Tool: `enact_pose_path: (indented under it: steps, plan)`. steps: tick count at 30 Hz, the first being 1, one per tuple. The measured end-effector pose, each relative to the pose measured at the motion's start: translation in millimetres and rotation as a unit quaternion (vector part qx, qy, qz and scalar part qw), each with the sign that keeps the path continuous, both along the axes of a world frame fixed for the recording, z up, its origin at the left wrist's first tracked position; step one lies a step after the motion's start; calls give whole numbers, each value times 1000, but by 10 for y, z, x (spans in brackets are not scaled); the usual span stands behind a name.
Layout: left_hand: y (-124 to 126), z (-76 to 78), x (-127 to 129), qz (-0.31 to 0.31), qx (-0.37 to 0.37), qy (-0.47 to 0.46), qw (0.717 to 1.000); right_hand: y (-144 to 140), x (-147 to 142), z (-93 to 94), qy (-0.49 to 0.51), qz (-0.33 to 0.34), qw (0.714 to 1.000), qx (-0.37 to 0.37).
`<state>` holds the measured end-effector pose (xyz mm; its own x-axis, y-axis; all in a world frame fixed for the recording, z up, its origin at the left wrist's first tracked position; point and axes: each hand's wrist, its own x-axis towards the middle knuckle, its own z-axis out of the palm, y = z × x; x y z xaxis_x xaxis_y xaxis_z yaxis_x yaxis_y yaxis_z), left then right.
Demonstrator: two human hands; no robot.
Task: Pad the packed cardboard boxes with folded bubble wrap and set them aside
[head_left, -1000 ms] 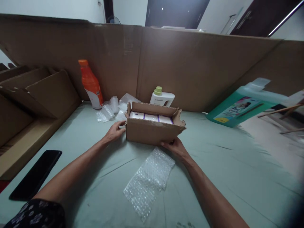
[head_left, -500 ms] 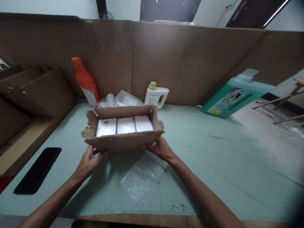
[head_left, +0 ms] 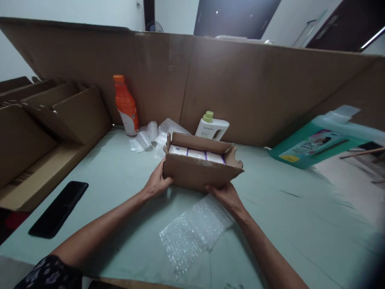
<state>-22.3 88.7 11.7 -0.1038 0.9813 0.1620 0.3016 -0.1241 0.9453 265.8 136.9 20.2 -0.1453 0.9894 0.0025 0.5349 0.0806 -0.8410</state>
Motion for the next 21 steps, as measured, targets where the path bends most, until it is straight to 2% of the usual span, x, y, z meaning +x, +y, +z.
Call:
enact_pose_path:
  steps: [2, 6, 9, 12, 14, 17, 21]
  plan:
    - [79, -24, -57, 14, -1, -1, 1000, 32, -105, -34, 2, -11, 1000, 9]
    - [50, -66, -247, 48, -13, 3, 999, 27, -378, -100, 20, 27, 999, 21]
    - [83, -85, -302, 63, -18, 14, 998, 35, -432, -78, 19, 42, 999, 19]
    - [106, -109, -240, 53, -25, 29, 998, 28, -269, 21, 16, 49, 999, 9]
    - [32, -127, -186, 20, -33, 37, 999, -28, -63, 94, 5, 55, 998, 10]
    - [-239, -157, -168, -13, -42, 50, 998, -201, 273, 132, -57, 62, 996, 34]
    - [-709, -216, -187, 18, -46, 92, 995, -476, 476, 31, -143, 43, 988, 26]
